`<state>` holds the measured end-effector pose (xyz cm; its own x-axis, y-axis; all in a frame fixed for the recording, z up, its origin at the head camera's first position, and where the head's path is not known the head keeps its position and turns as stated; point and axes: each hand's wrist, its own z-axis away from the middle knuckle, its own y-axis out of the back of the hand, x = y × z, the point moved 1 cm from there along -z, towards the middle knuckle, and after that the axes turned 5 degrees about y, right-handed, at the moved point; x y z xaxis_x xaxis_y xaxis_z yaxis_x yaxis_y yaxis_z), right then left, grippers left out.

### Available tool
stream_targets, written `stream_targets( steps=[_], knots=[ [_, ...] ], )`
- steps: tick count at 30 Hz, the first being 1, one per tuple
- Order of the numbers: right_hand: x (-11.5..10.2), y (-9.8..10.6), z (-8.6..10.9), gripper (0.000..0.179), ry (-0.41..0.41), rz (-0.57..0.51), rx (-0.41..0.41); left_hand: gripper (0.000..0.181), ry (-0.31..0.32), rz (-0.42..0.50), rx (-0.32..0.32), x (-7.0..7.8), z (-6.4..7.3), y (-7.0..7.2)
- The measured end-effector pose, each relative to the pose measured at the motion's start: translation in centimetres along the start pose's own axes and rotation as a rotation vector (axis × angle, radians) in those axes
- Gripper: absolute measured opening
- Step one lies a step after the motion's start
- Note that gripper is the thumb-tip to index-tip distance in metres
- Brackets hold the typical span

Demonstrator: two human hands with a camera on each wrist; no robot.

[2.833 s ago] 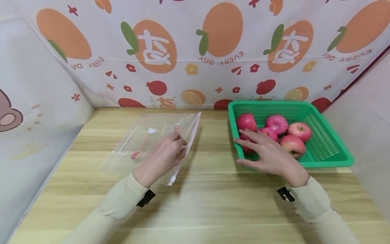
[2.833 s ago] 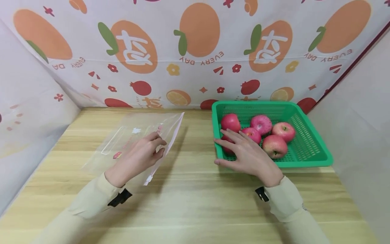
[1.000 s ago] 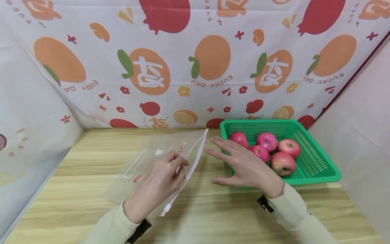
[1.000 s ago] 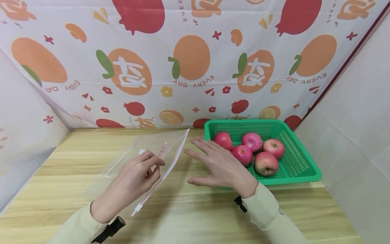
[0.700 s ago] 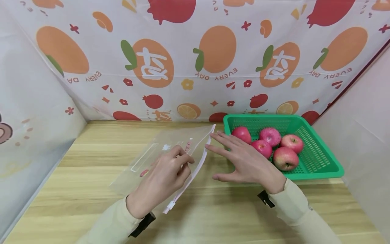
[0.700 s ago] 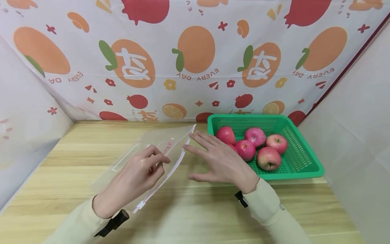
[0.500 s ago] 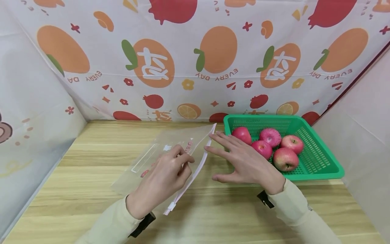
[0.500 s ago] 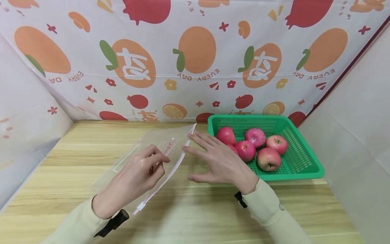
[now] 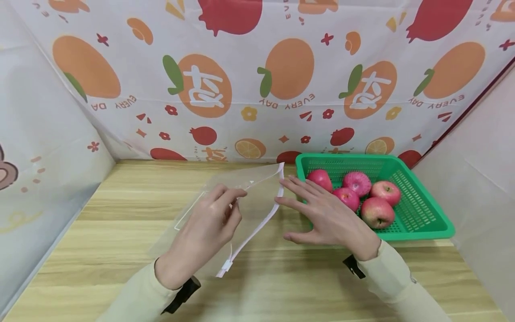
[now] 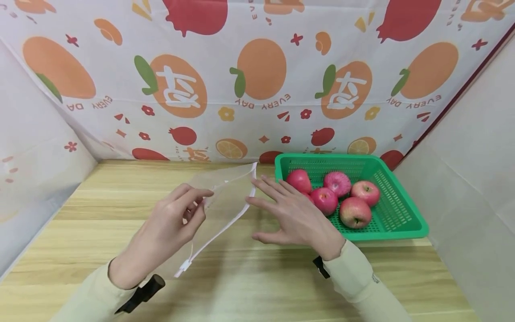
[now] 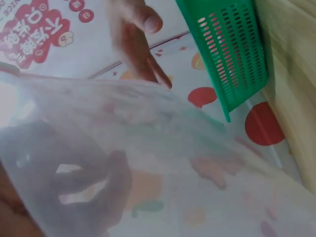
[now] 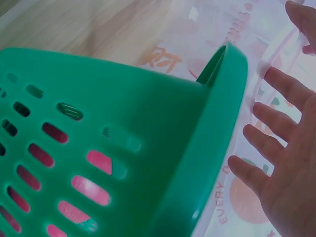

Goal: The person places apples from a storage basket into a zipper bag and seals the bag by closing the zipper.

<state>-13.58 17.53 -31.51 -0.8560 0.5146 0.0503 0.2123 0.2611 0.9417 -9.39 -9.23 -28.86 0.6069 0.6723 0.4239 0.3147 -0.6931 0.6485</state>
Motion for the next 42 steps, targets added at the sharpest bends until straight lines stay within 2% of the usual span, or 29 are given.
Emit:
stream_targets(
  steps=[4,9,12,16,18,23,25,30,34,38,42],
  knots=[
    [0.0,0.0,0.2,0.074,-0.003,0.000,0.003,0.025,0.057,0.003,0.017,-0.1,-0.2,0.6],
    [-0.1,0.0,0.5,0.072,-0.004,0.004,-0.002,0.018,0.098,-0.007,0.042,-0.1,-0.3,1.4],
    [-0.1,0.0,0.6,0.071,-0.003,0.011,0.001,0.013,0.133,-0.001,0.017,-0.2,-0.4,1.8],
    [-0.1,0.0,0.7,0.068,0.000,0.019,0.010,0.010,0.189,0.077,-0.040,-0.3,-0.4,2.2],
    [-0.2,0.0,0.7,0.067,0.009,0.018,0.019,0.008,0.172,0.094,-0.026,-0.2,-0.4,2.2],
    [-0.9,0.2,0.6,0.067,0.063,0.017,0.071,0.011,0.042,0.052,0.079,0.0,-0.6,2.0],
    [-1.3,0.4,0.5,0.069,0.087,0.023,0.091,0.012,0.020,0.053,0.103,0.1,-0.7,2.0],
    [-2.0,0.7,0.2,0.073,0.131,0.031,0.107,0.013,0.015,0.061,0.136,-0.1,-1.0,2.3],
    [-2.3,0.9,0.2,0.072,0.146,0.032,0.106,0.015,0.016,0.055,0.190,-0.3,-1.2,2.5],
    [-2.4,1.0,0.4,0.072,0.147,0.040,0.111,0.014,0.041,0.056,0.245,-0.6,-1.4,2.9],
    [-2.1,1.0,0.8,0.070,0.141,0.037,0.120,0.010,0.080,0.059,0.261,-1.1,-1.5,3.4]
  ],
)
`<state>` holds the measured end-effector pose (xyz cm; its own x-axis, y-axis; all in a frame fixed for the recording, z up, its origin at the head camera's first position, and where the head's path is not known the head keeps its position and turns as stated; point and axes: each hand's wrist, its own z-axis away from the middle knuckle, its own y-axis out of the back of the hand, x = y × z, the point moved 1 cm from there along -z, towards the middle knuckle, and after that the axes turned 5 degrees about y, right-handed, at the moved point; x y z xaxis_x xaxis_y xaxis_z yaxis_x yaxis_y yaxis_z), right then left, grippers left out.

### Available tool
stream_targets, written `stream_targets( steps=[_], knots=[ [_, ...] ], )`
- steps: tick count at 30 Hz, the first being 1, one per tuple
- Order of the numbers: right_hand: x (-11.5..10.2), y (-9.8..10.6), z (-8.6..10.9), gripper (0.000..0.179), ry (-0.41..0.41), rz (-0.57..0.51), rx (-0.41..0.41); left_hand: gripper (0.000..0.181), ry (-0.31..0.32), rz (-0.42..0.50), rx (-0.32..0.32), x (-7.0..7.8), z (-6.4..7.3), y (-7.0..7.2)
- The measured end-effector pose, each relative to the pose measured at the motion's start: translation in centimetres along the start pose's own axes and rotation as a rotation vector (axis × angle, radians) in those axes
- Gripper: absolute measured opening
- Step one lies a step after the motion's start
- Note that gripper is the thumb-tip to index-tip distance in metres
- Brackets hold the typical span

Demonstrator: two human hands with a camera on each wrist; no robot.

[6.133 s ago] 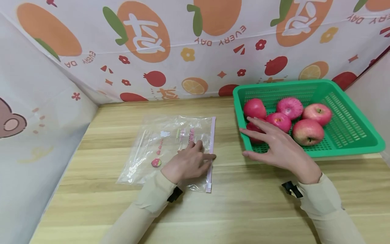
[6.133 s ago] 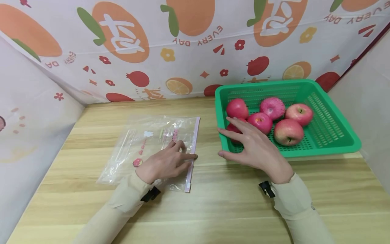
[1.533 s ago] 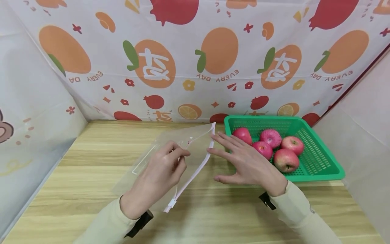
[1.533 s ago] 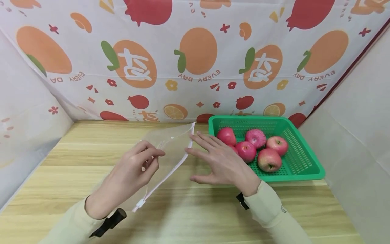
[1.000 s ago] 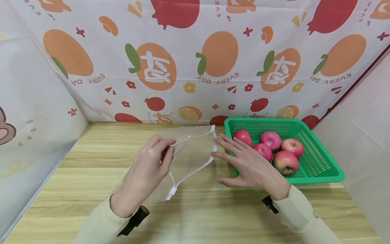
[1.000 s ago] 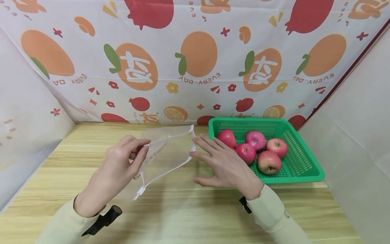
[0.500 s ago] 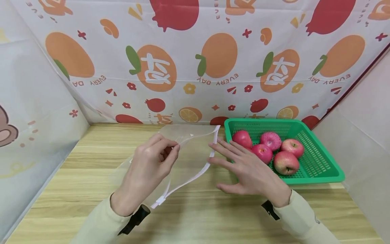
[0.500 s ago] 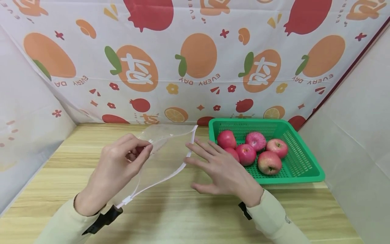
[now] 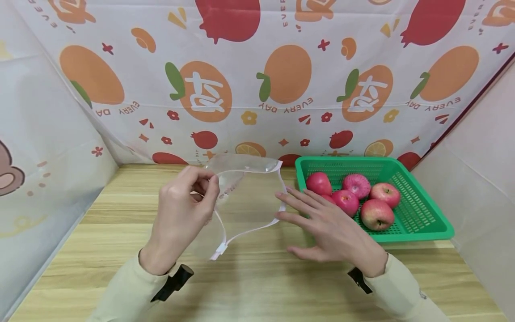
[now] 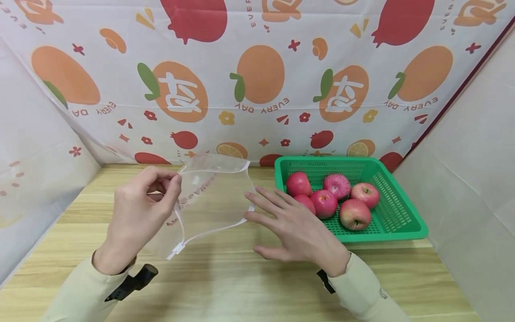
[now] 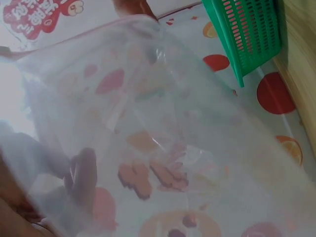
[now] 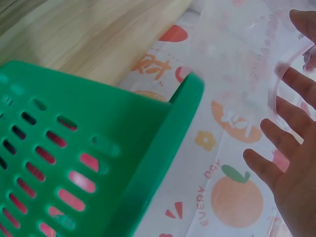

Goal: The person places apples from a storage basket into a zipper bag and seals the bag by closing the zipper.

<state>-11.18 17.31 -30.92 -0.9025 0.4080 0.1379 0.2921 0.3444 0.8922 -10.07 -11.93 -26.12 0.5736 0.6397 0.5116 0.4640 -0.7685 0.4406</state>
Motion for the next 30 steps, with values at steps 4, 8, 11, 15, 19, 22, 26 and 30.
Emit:
stream_targets(
  steps=[4,8,11,15,19,22,26,30],
  knots=[
    [0.5,0.0,0.4,0.066,-0.009,-0.013,-0.007,0.008,0.032,-0.020,0.006,-0.5,-0.1,0.7],
    [1.1,0.0,0.8,0.061,-0.034,-0.013,-0.024,0.007,0.051,-0.034,0.014,-0.8,-0.1,1.4],
    [1.4,0.1,1.1,0.060,-0.043,-0.014,-0.026,0.008,0.056,-0.033,0.016,-0.7,-0.2,1.7],
    [1.4,0.1,0.9,0.059,-0.031,-0.025,-0.012,0.009,0.038,-0.030,-0.013,-0.3,-0.2,1.5],
    [1.1,0.3,0.3,0.059,-0.007,-0.030,0.010,0.010,0.038,-0.025,-0.070,0.5,-0.1,1.0],
    [0.8,0.5,-0.2,0.059,0.006,-0.031,0.027,0.010,0.054,-0.028,-0.105,1.0,-0.1,0.7],
    [0.6,0.8,-0.6,0.058,0.015,-0.036,0.043,0.010,0.061,-0.055,-0.138,1.3,-0.1,0.5],
    [0.6,0.9,-0.5,0.063,0.016,-0.025,0.037,0.009,0.077,-0.077,-0.157,1.3,-0.1,0.4]
  ],
)
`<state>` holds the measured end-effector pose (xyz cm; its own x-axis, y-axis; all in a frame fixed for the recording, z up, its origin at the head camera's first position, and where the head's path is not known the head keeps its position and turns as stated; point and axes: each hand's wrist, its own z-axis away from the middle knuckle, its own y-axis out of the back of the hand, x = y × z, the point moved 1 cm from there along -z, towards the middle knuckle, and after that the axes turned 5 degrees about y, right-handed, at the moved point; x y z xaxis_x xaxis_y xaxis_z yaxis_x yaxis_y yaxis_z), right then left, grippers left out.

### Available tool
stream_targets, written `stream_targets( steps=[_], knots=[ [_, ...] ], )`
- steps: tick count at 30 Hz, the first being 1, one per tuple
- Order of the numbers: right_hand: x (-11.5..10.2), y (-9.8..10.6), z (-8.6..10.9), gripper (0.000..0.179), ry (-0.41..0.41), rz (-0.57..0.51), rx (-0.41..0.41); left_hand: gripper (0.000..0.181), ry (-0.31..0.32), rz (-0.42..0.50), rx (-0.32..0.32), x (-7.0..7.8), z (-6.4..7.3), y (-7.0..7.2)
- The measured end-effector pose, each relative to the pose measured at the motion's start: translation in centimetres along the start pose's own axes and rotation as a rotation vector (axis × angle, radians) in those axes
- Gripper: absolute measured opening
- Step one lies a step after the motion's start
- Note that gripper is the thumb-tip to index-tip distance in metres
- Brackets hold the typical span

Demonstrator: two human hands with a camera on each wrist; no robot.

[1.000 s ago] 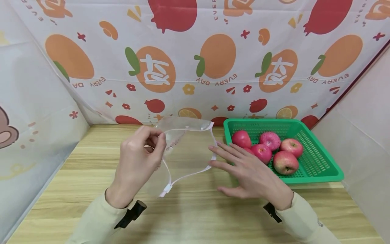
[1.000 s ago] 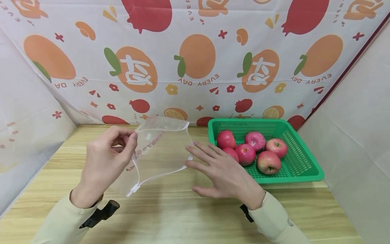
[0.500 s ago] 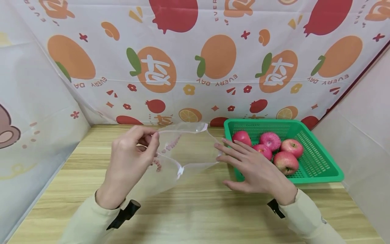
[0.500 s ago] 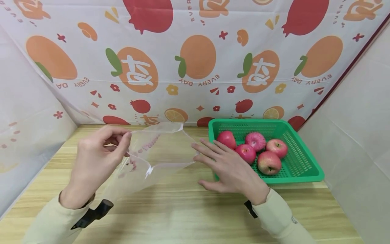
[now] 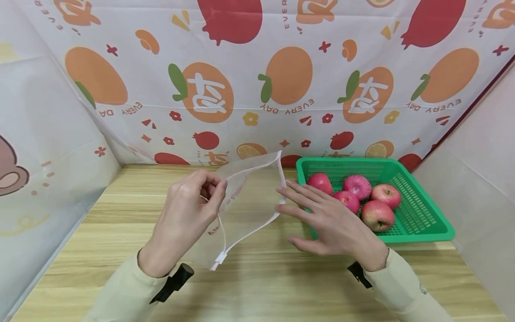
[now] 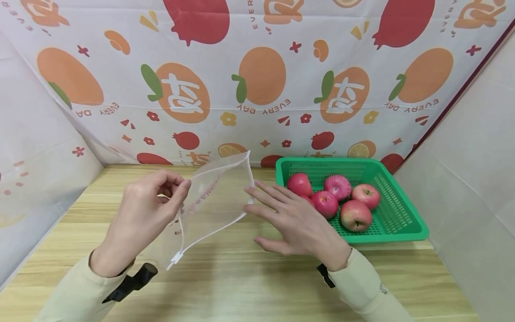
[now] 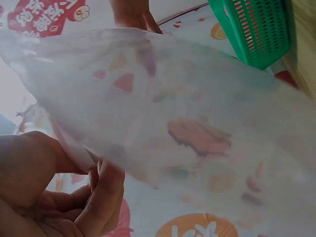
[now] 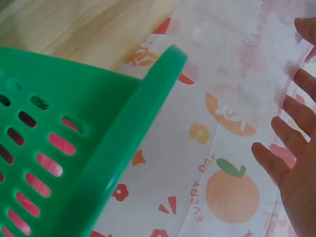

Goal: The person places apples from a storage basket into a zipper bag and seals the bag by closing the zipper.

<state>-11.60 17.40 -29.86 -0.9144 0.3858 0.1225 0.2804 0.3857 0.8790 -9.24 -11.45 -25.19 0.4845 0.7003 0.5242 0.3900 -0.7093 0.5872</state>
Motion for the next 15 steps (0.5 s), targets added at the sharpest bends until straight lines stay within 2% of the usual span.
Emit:
stream_targets(
  steps=[7,11,15],
  knots=[
    [0.4,0.3,0.2,0.070,-0.006,0.014,-0.034,0.008,0.023,-0.012,-0.019,-0.5,-0.2,-0.2],
    [1.3,1.0,0.7,0.069,-0.053,0.003,-0.063,0.008,0.034,-0.010,-0.027,-0.6,-0.3,-0.3],
    [2.9,2.1,1.2,0.070,-0.111,-0.006,-0.054,0.009,0.043,-0.001,-0.032,-0.7,-0.3,-0.2]
  ],
)
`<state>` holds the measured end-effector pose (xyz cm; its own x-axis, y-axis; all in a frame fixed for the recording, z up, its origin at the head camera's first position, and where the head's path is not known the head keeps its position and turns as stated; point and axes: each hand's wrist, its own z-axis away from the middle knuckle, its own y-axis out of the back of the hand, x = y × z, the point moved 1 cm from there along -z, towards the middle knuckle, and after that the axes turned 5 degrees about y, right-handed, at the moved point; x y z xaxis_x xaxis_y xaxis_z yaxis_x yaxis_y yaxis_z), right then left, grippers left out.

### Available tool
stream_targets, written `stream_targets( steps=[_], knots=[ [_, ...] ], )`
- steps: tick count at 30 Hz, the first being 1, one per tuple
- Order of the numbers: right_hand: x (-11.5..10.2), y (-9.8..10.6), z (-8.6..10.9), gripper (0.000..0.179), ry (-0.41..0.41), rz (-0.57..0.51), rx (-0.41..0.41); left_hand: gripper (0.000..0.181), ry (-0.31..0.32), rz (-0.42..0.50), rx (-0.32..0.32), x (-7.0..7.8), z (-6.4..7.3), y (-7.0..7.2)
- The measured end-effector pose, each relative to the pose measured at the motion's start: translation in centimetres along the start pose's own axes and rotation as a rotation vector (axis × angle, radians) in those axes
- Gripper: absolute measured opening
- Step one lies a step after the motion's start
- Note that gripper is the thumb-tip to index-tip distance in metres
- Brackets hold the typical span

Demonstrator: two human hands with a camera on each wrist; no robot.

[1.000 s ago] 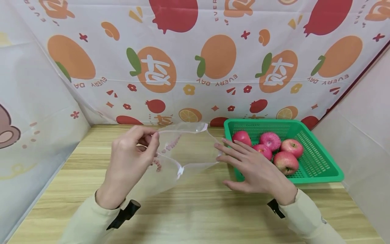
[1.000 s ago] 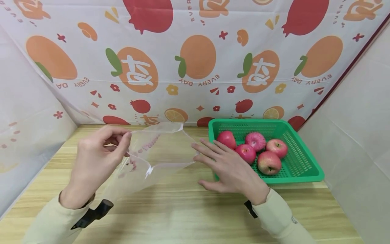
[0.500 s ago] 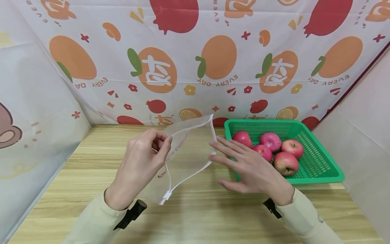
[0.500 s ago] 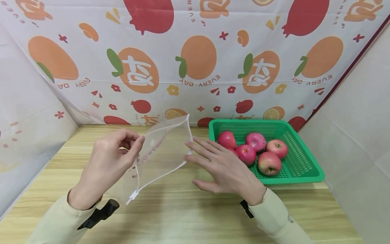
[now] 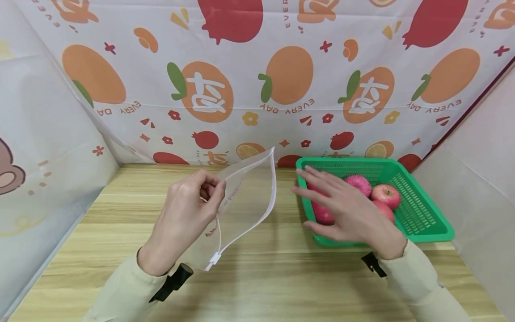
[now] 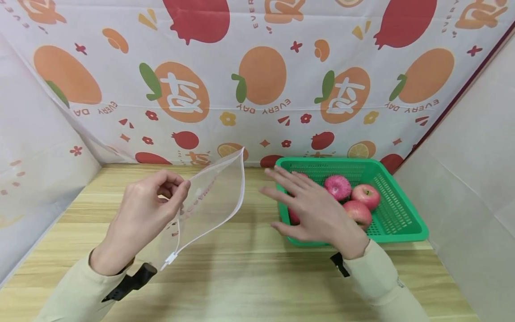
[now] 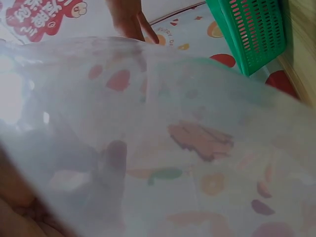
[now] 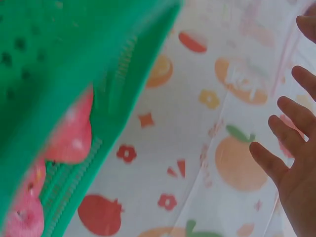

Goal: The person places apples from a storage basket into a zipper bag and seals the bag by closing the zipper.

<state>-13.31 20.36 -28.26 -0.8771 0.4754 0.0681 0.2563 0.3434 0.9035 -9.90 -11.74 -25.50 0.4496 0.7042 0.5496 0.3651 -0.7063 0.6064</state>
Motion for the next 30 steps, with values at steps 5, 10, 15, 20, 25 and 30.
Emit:
stream_targets(
  steps=[5,10,15,20,25,30],
  knots=[
    [2.3,1.3,0.2,0.069,-0.066,0.013,0.047,0.009,-0.007,0.010,0.000,-0.1,0.1,0.1],
    [4.2,1.9,0.4,0.070,-0.109,0.028,0.064,0.010,-0.005,0.021,-0.004,-0.1,0.2,0.2],
    [5.5,1.9,0.2,0.071,-0.163,0.025,0.060,0.011,0.000,0.020,0.010,-0.2,0.3,0.4],
    [6.7,1.5,0.1,0.070,-0.237,0.006,0.026,0.011,-0.006,0.015,0.022,-0.2,0.3,0.3],
    [7.7,1.0,-0.2,0.067,-0.308,-0.016,-0.011,0.011,-0.011,0.012,0.025,-0.2,0.4,0.3],
    [8.9,0.0,-0.3,0.065,-0.341,-0.040,-0.031,0.013,-0.009,0.019,0.035,-0.2,0.5,0.3]
  ],
)
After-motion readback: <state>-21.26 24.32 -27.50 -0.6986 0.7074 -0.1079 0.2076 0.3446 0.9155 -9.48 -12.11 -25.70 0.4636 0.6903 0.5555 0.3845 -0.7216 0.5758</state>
